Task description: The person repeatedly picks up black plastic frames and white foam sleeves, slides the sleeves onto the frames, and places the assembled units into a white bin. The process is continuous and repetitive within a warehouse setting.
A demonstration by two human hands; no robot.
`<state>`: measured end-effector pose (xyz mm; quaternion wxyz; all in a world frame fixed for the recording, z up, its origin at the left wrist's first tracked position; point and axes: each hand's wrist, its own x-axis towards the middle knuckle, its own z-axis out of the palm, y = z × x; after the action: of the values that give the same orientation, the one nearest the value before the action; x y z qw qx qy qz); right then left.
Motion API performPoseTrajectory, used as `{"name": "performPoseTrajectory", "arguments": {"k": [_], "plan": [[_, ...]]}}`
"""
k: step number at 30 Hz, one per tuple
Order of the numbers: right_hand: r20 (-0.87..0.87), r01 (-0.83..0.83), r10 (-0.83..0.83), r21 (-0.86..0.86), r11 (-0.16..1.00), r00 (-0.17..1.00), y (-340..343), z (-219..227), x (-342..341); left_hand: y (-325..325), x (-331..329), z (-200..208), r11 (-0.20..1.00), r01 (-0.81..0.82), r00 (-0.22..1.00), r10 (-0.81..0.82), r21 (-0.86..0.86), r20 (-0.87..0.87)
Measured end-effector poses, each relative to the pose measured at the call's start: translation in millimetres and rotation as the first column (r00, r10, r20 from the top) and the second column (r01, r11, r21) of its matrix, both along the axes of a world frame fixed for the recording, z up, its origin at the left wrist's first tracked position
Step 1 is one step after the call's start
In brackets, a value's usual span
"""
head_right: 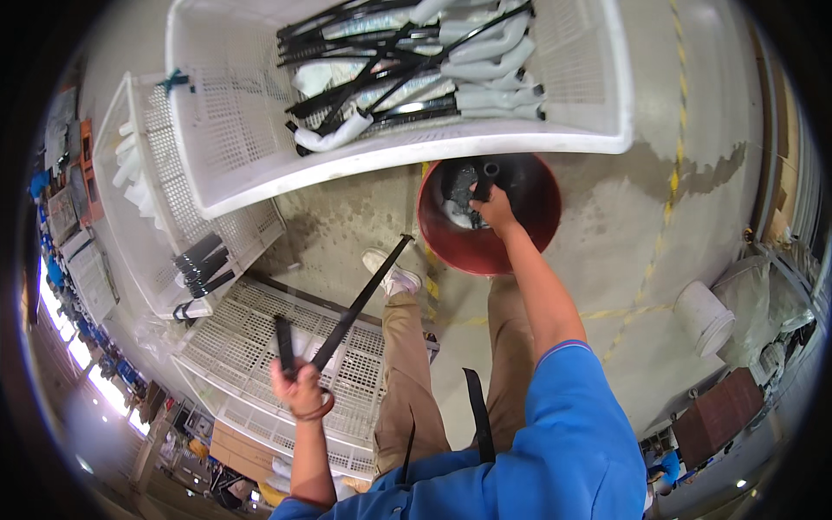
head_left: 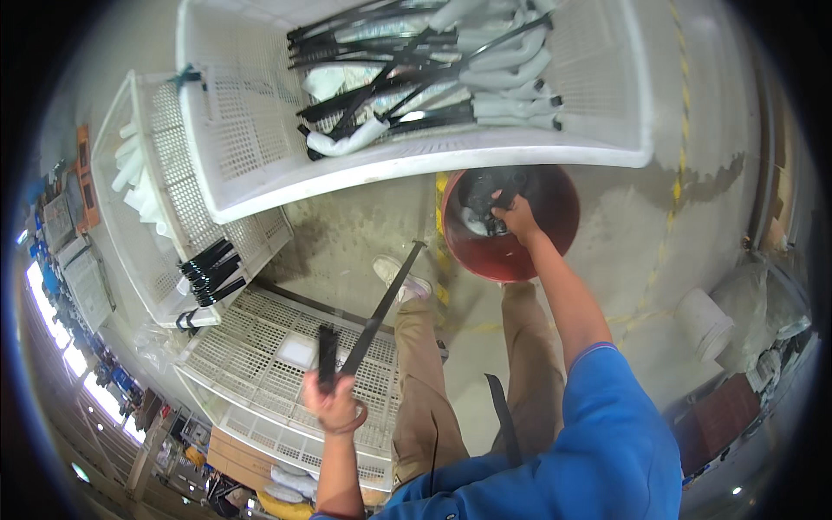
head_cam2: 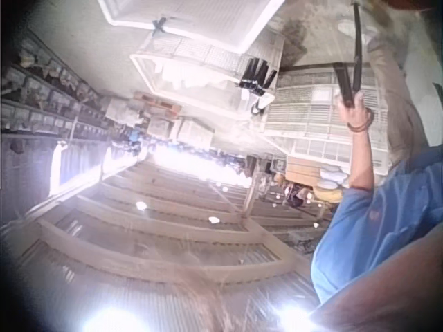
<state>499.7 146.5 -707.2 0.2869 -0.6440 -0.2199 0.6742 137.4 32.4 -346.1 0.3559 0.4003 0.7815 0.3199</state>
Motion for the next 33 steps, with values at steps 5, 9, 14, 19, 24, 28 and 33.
{"name": "performPoseTrajectory", "arguments": {"k": [5,9,14,19,24,28,33], "plan": [[0.03,-0.003,-0.003,0.179,0.984,1.0,18.8,152.5,27.1,20.3,49.1,2.4,0.978,0.205,0.977,-0.206,-0.028,-0.049],[-0.078,0.117,-0.096,0.354,0.928,0.992,18.6,283.2,53.6,47.3,86.4,24.3,0.947,0.318,0.947,-0.316,0.039,-0.051],[-0.426,0.521,-0.395,0.235,0.821,0.814,8.4,419.9,95.0,63.0,107.6,122.0,0.877,0.442,0.897,-0.429,0.187,-0.106],[-0.707,0.63,-0.337,0.195,0.752,0.622,5.9,496.1,114.0,66.4,110.2,228.0,0.822,0.524,0.852,-0.503,0.225,-0.144],[-0.848,0.605,-0.133,0.247,0.757,0.512,9.5,548.1,109.6,53.8,120.1,295.0,0.769,0.596,0.803,-0.564,0.232,-0.193],[-0.861,0.535,0.004,0.319,0.782,0.509,5.5,581.0,104.1,45.7,130.2,317.2,0.748,0.619,0.785,-0.583,0.238,-0.207],[-0.848,0.457,-0.027,0.258,0.852,0.529,-3.8,596.3,82.3,38.5,138.6,323.3,0.743,0.621,0.784,-0.588,0.25,-0.2]]}}
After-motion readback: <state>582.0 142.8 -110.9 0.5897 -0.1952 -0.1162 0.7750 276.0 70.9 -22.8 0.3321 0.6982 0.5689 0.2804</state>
